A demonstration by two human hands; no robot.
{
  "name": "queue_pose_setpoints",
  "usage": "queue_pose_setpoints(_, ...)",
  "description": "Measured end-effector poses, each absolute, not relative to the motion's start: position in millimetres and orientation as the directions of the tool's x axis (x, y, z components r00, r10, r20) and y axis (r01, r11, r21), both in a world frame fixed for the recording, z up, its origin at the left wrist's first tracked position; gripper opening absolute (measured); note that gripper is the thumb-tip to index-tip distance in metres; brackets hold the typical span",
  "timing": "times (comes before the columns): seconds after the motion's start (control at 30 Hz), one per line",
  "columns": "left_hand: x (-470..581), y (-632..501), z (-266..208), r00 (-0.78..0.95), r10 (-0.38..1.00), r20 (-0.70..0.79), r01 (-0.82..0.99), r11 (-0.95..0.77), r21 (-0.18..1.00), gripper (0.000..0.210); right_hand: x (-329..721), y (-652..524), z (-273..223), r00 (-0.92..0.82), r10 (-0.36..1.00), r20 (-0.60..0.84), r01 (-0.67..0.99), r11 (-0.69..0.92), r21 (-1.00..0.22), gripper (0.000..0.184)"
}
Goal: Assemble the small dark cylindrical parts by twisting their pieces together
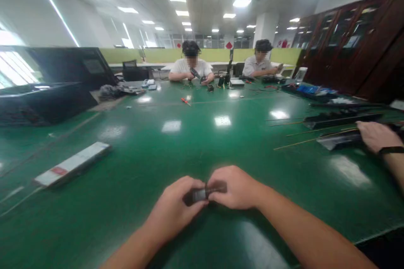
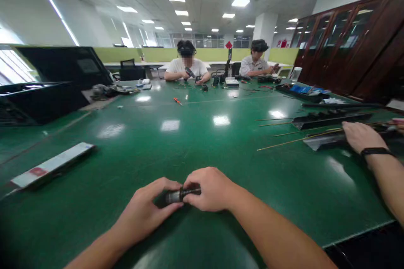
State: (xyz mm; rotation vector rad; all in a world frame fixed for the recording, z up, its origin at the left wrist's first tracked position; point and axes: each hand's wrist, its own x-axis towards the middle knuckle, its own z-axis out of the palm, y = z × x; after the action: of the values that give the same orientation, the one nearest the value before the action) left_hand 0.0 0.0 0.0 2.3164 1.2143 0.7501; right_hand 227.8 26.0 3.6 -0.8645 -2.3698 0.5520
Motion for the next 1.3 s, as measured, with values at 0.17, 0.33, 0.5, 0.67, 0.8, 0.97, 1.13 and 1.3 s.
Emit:
queue_pose_setpoints(0.17,2.6,4.4,-0.4,0.489,0.817,0.306,0.588,-0.568,0.576,0.018,228.4,26.0,3.1,-0.664,0.669,0.334,0.457,0.717,-0.527,0.017)
queue_pose_setpoints(0.33,1.7,4.9,-0.3,0.486,0.811,0.326,0.582,-0.579,0.571,0.017,228.4,25.1,4.5,-0.681,0.659,0.319,0.454,0.722,-0.523,0.018)
queue_pose_setpoints(0.5,3.0,4.6,1.5,0.487,0.808,0.330,0.589,-0.583,0.560,0.016,228.9,26.1,3.3,-0.682,0.651,0.332,0.456,0.734,-0.503,0.018)
queue_pose_setpoints(0.67,3.5,5.4,-0.3,0.479,0.797,0.367,0.587,-0.602,0.542,0.015,230.4,27.1,3.7,-0.682,0.648,0.340,0.461,0.741,-0.488,0.018)
queue_pose_setpoints(0.8,1.5,5.4,-1.1,0.475,0.792,0.383,0.585,-0.609,0.535,0.016,231.6,27.4,4.6,-0.680,0.656,0.326,0.473,0.733,-0.489,0.018)
queue_pose_setpoints(0.97,-0.3,5.5,-2.8,0.472,0.793,0.385,0.594,-0.609,0.526,0.017,231.7,27.3,5.4,-0.681,0.662,0.312,0.485,0.728,-0.485,0.018)
queue_pose_setpoints(1.13,0.4,5.9,-2.9,0.469,0.795,0.385,0.606,-0.607,0.515,0.017,231.8,27.8,6.0,-0.686,0.661,0.304,0.496,0.730,-0.471,0.019)
queue_pose_setpoints(1.3,0.3,6.3,-1.8,0.474,0.789,0.391,0.604,-0.614,0.508,0.016,232.1,28.5,5.8,-0.685,0.659,0.312,0.494,0.734,-0.465,0.019)
